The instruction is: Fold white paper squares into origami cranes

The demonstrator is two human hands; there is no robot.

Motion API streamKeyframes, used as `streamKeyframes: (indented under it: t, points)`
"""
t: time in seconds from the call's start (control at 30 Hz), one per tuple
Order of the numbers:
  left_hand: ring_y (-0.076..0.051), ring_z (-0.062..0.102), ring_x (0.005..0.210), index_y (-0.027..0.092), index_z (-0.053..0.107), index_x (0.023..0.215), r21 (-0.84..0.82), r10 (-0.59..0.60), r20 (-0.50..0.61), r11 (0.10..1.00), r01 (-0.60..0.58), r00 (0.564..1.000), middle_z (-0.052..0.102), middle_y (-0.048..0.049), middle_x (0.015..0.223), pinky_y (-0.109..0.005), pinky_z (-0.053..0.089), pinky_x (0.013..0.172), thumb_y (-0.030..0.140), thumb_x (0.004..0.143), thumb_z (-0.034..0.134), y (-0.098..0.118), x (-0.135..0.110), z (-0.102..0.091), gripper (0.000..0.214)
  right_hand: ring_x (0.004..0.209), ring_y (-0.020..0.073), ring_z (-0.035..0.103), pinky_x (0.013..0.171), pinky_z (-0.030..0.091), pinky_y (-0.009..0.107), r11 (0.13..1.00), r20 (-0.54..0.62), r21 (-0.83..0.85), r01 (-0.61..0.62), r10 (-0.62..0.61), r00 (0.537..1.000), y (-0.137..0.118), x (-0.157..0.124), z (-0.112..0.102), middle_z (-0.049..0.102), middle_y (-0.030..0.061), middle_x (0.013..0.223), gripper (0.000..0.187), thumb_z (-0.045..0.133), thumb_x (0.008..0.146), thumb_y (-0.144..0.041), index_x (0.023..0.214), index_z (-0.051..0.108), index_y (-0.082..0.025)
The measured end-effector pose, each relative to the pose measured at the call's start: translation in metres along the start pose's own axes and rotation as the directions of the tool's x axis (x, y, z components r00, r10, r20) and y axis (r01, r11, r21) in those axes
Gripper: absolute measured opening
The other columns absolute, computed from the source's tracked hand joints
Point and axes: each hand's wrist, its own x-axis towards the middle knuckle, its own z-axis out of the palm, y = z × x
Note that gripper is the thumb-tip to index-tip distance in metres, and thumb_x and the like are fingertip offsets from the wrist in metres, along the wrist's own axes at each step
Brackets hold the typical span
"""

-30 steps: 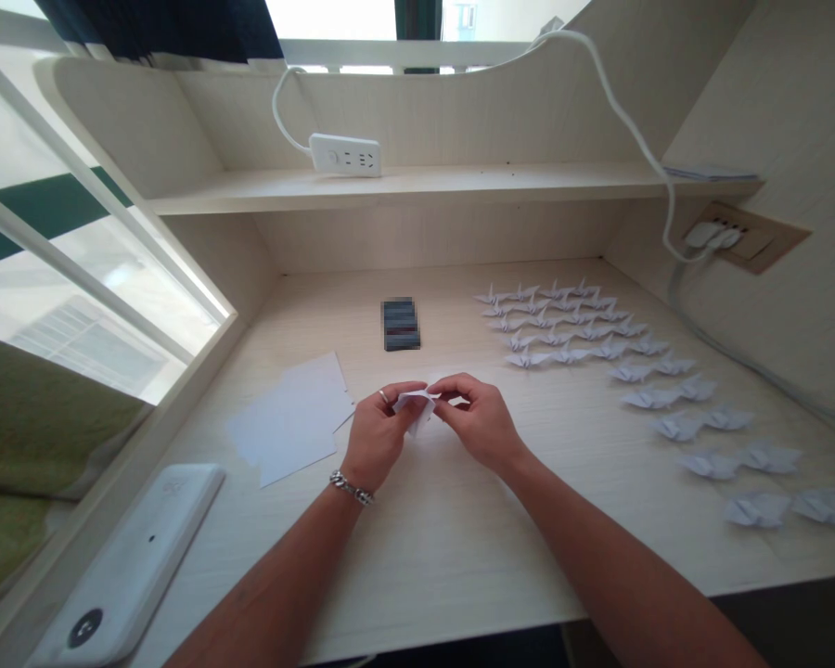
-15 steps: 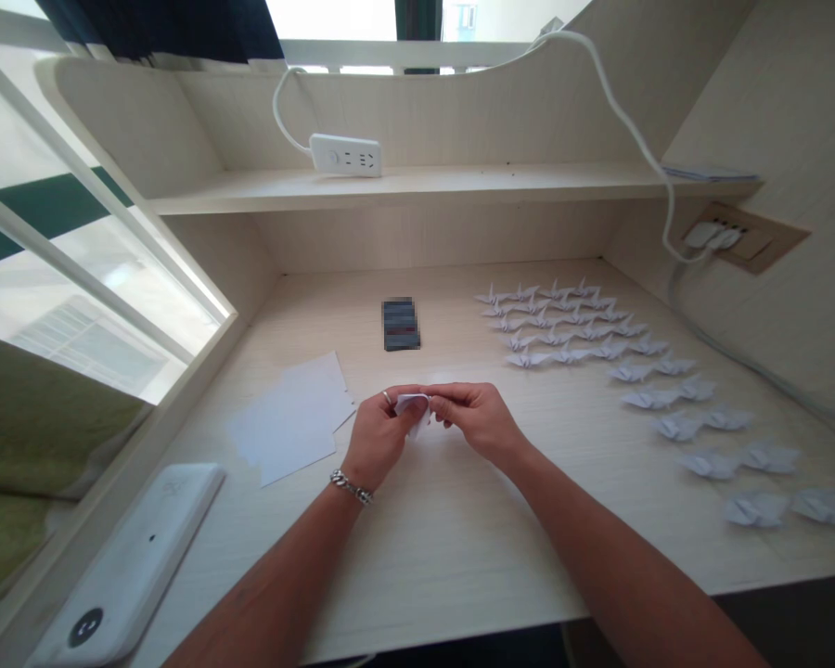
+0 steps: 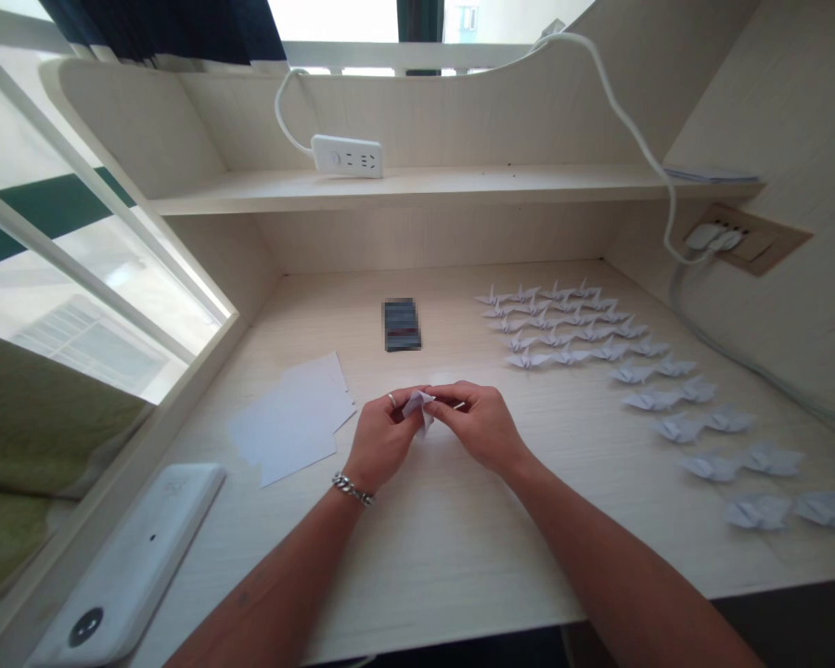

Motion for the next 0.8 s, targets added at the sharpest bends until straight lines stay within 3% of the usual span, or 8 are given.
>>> streamKeyframes:
  t: [0.27,0.47,0.57,0.7,0.8]
  points:
    - [-0.020,0.067,0.084,0.015,0.072,0.102,-0.007,-0.008,-0.012,1.000,0.008,1.000,0.073,-0.0090,0.103,-0.029,0.054,0.074,0.021,0.072,0.067,0.0006,-0.0007,0.0010,0.031,0.075,0.0193,0.067,0.070,0.053,0.030,1.000,-0.102,-0.018,-0.013,0.011,0.995,0.0050,0.0009,0.0030,0.074,0.0061,0.086,0.016,0.070,0.074,-0.026,0.088,0.075,-0.020]
    - [-0.022,0.067,0.090,0.014,0.073,0.100,-0.167,-0.103,-0.006,0.981,0.101,0.995,0.071,-0.0116,0.109,-0.033,0.054,0.078,0.025,0.068,0.072,-0.0023,0.0002,0.0014,0.033,0.073,0.0197,0.067,0.070,0.052,0.031,0.999,-0.118,0.019,-0.048,0.050,0.992,0.0032,0.0023,0.0025,0.074,0.0059,0.081,0.013,0.070,0.073,-0.026,0.083,0.075,-0.018]
    - [-0.021,0.068,0.084,0.012,0.071,0.104,-0.266,-0.170,0.026,0.949,0.171,0.985,0.073,-0.0124,0.099,-0.034,0.054,0.076,0.029,0.070,0.072,-0.0016,-0.0004,0.0017,0.038,0.069,0.0193,0.067,0.067,0.052,0.030,0.998,-0.139,0.035,-0.057,0.062,0.988,0.0023,0.0022,0.0026,0.074,0.0055,0.077,0.012,0.071,0.072,-0.026,0.079,0.074,-0.018]
    - [-0.017,0.066,0.070,0.010,0.070,0.104,-0.272,-0.171,0.038,0.946,0.175,0.985,0.073,-0.0085,0.080,-0.033,0.054,0.071,0.029,0.066,0.078,0.0025,-0.0019,0.0023,0.044,0.067,0.0190,0.066,0.066,0.052,0.030,0.995,-0.130,0.077,-0.059,0.069,0.989,0.0046,0.0035,0.0015,0.073,0.0052,0.074,0.012,0.073,0.070,-0.028,0.076,0.074,-0.018]
    - [-0.016,0.065,0.069,0.011,0.070,0.102,-0.300,-0.170,0.036,0.938,0.173,0.985,0.073,-0.0074,0.084,-0.032,0.054,0.071,0.024,0.061,0.080,0.0035,-0.0024,0.0028,0.044,0.068,0.0191,0.066,0.066,0.053,0.031,0.983,-0.099,0.162,-0.087,0.103,0.990,0.0086,0.0062,-0.0002,0.073,0.0056,0.074,0.017,0.076,0.066,-0.031,0.075,0.073,-0.017]
